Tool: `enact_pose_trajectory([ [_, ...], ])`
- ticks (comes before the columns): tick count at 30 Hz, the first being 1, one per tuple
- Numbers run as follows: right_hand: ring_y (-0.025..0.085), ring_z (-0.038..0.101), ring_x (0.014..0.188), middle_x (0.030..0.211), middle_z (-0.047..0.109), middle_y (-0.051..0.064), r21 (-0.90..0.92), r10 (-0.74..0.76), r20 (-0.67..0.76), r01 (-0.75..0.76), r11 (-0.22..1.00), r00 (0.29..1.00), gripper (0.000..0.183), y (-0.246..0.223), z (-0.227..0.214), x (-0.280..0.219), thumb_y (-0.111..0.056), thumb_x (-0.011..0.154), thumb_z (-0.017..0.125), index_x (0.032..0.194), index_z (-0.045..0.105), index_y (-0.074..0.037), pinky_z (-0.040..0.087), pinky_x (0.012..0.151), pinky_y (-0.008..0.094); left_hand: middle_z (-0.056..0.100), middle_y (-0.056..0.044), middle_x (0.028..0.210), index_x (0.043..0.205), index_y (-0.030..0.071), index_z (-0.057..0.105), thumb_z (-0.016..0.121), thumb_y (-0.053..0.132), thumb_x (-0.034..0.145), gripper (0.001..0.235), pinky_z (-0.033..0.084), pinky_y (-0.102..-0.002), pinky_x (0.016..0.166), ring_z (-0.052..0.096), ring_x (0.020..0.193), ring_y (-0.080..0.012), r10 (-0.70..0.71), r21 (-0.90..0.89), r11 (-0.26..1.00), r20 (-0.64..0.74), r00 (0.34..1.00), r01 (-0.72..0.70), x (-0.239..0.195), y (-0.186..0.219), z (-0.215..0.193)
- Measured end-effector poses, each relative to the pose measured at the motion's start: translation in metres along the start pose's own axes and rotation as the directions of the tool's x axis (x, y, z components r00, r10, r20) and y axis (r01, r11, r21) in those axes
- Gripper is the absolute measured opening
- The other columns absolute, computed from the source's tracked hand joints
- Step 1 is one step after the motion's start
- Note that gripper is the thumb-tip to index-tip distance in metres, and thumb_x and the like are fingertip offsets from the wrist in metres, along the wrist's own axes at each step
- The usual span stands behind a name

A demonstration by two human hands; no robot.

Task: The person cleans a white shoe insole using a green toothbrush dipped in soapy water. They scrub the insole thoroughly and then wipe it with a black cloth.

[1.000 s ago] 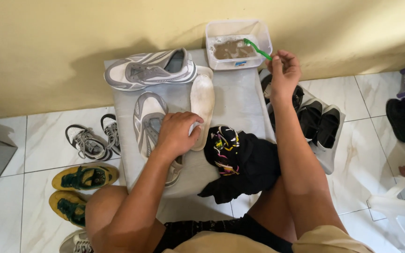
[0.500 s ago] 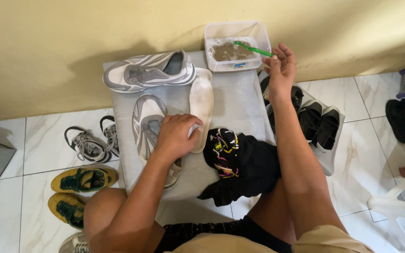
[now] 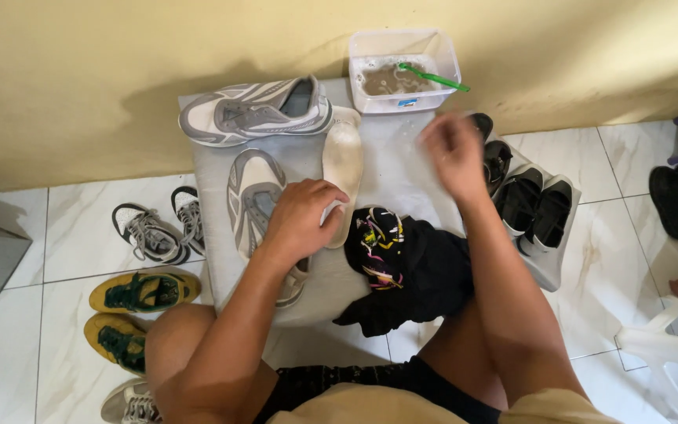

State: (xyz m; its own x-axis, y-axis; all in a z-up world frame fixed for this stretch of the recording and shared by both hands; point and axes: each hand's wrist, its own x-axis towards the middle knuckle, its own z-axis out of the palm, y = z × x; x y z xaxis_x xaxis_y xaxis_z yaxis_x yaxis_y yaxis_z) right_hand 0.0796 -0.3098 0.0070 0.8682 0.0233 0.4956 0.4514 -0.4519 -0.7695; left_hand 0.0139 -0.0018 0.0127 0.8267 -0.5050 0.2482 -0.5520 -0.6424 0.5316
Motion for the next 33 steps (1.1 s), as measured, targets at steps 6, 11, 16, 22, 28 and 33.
enact_pose_trajectory([
  [6,0.029,0.053,0.118,0.122,0.056,0.004,-0.663,0.514,0.690,0.162,0.731,0.509,0.096,-0.115,0.037,-0.070,-0.066,0.064,0.087,0.140,0.047,-0.024,0.047,0.094,0.047,0.077,-0.006,0.101,0.101,0.015,0.078,0.059,0.030,0.092,0.026,0.046,-0.044,0.094,0.070,0.102,-0.0284,0.028,0.100,0.994,0.163,0.986,-0.044,-0.012,0.017,-0.005],
  [11,0.044,0.059,0.115,0.118,0.061,0.019,-0.483,0.374,0.785,0.108,0.869,0.494,0.069,-0.111,0.038,-0.076,-0.026,0.079,0.077,0.137,0.048,-0.005,0.050,0.094,0.056,0.079,-0.007,0.100,0.095,0.015,0.080,0.056,0.035,0.093,0.031,0.045,-0.046,0.092,0.072,0.097,-0.0307,-0.036,0.161,0.987,0.240,0.970,-0.003,-0.019,0.008,0.011],
  [16,0.051,0.063,0.116,0.121,0.068,0.027,-0.491,0.434,0.711,-0.051,0.870,0.554,0.061,-0.110,0.005,-0.053,-0.020,0.077,0.072,0.134,0.060,-0.001,0.049,0.100,0.062,0.078,-0.007,0.103,0.099,0.014,0.080,0.054,0.032,0.096,0.032,0.043,-0.044,0.092,0.072,0.099,-0.0309,-0.042,0.127,0.992,0.252,0.967,0.010,-0.021,0.012,0.007],
  [22,0.043,0.062,0.117,0.127,0.058,0.016,-0.230,-0.126,0.356,0.218,0.948,0.926,0.057,-0.145,0.022,-0.034,-0.012,0.084,0.078,0.138,0.061,-0.007,0.053,0.094,0.052,0.079,-0.010,0.096,0.098,0.012,0.081,0.055,0.031,0.096,0.033,0.043,-0.046,0.097,0.074,0.095,-0.0325,-0.084,0.180,0.983,0.282,0.956,0.033,-0.022,0.011,0.009],
  [28,0.042,0.040,0.147,0.162,0.042,0.008,-0.593,0.255,0.589,0.195,0.781,0.767,0.052,-0.118,0.107,-0.065,-0.024,0.104,0.043,0.154,0.047,-0.036,0.034,0.114,0.063,0.079,-0.010,0.083,0.088,0.011,0.081,0.057,0.032,0.092,0.032,0.046,-0.044,0.094,0.075,0.087,-0.0320,-0.053,0.263,0.965,0.243,0.969,-0.013,-0.026,-0.004,0.026],
  [33,0.037,0.039,0.143,0.156,0.044,0.003,-0.687,0.305,0.406,0.068,0.723,0.862,0.048,-0.085,0.130,-0.071,-0.027,0.105,0.039,0.151,0.051,-0.033,0.038,0.110,0.059,0.078,-0.013,0.080,0.084,0.011,0.080,0.058,0.032,0.091,0.032,0.045,-0.046,0.103,0.076,0.088,-0.0355,-0.064,0.205,0.978,0.204,0.977,0.021,-0.027,-0.008,0.029],
])
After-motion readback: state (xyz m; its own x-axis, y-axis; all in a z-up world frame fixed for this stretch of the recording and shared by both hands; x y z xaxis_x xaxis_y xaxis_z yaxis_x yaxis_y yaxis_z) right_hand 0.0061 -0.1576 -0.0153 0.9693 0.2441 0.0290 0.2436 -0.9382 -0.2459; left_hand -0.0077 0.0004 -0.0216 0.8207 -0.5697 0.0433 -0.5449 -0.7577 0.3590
